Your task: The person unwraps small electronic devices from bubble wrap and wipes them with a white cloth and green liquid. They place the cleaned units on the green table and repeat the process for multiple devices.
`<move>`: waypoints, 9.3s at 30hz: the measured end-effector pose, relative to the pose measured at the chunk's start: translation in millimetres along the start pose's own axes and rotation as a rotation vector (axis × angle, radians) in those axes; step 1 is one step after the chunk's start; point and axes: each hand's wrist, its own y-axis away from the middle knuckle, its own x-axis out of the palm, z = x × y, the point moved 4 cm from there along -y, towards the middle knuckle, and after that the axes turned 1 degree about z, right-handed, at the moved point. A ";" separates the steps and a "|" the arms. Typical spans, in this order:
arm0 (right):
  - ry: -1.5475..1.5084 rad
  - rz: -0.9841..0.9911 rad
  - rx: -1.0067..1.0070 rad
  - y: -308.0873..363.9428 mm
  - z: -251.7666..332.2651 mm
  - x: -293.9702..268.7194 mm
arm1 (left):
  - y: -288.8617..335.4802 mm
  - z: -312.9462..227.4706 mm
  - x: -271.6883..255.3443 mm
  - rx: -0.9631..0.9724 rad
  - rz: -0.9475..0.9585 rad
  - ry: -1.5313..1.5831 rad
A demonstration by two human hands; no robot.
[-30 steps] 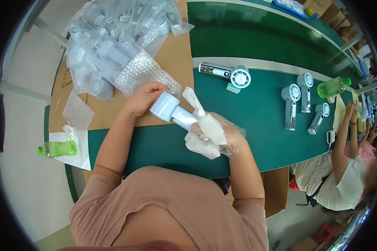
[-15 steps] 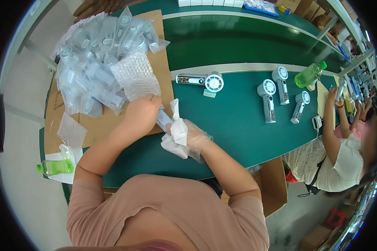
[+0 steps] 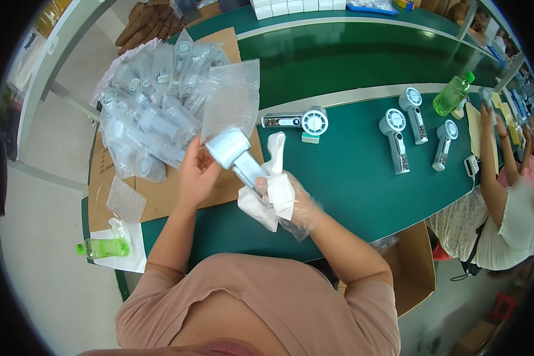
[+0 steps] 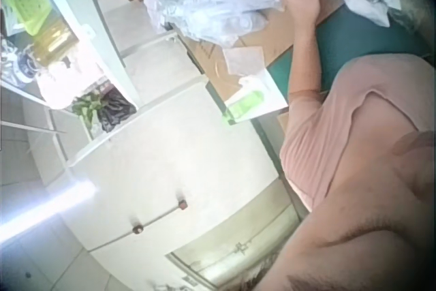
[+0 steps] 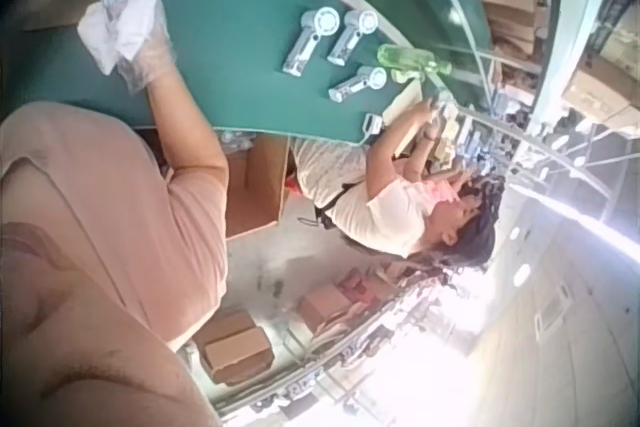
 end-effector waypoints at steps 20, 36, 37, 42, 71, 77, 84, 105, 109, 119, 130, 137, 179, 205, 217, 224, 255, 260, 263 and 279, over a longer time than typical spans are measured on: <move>0.887 0.243 -0.058 -11.8 19.2 -15.2 | -16.4 -5.3 2.2 0.171 0.741 -0.636; 0.018 0.088 -0.194 0.5 30.8 -32.1 | 3.6 -32.0 39.2 0.349 0.411 -0.825; 0.051 0.052 -0.197 -1.5 29.3 -31.5 | 4.3 -27.2 41.2 0.326 0.434 -0.795; 0.138 0.003 -0.197 4.5 45.0 -23.2 | -16.6 24.9 29.0 -0.048 0.404 -0.488; 0.633 -0.211 0.175 -5.2 27.8 -14.7 | -25.9 -10.0 9.4 0.058 0.310 -0.638; 0.657 -0.185 0.183 3.9 34.9 -27.9 | -57.2 20.6 23.6 0.147 0.596 -0.406; 0.137 -0.333 -0.126 5.7 39.3 -48.0 | -47.3 41.8 28.2 -0.135 0.282 -0.265; 0.572 -0.172 -0.045 -21.8 10.0 -44.5 | -91.3 52.4 40.6 -0.485 0.515 -0.085; 0.470 -0.239 0.050 -25.4 18.0 -36.4 | -89.0 59.9 36.5 -0.536 0.493 0.018; 0.702 -0.215 0.173 -29.9 26.2 -17.7 | -84.0 9.0 38.4 0.069 0.464 -0.574; 0.380 -0.303 -0.156 -32.7 5.1 -28.1 | -7.2 -57.3 55.5 0.699 0.182 -0.545; 0.419 -0.122 -0.168 -21.0 -3.1 -12.5 | -28.1 -4.9 33.5 0.367 -0.021 -0.232; 1.412 0.365 -0.859 66.2 79.3 85.2 | 19.7 -102.2 -21.7 -0.200 0.552 0.059; -0.310 -0.122 -0.425 -10.4 15.4 -16.4 | -76.2 -12.1 -96.7 0.429 0.215 -1.225; -0.251 -0.175 -0.345 -7.7 14.3 -24.5 | -109.9 0.7 -71.3 0.300 0.479 -1.221; -0.309 -0.169 -0.320 -4.7 9.7 -25.7 | -78.6 -19.2 -71.5 0.294 0.217 -1.055; -0.153 -0.321 -0.210 1.2 14.8 -19.3 | -109.1 -1.0 -81.2 -0.185 0.227 -0.920; -0.108 -0.302 -0.221 -0.2 14.0 -25.5 | -89.6 -41.7 -87.3 0.021 0.096 -0.503; -0.087 -0.374 -0.131 3.7 12.3 -24.6 | -86.6 -78.4 -51.8 0.269 0.172 -0.638; -0.205 -0.406 -0.186 -4.3 15.6 -36.6 | -222.2 50.8 21.4 0.140 0.524 -1.462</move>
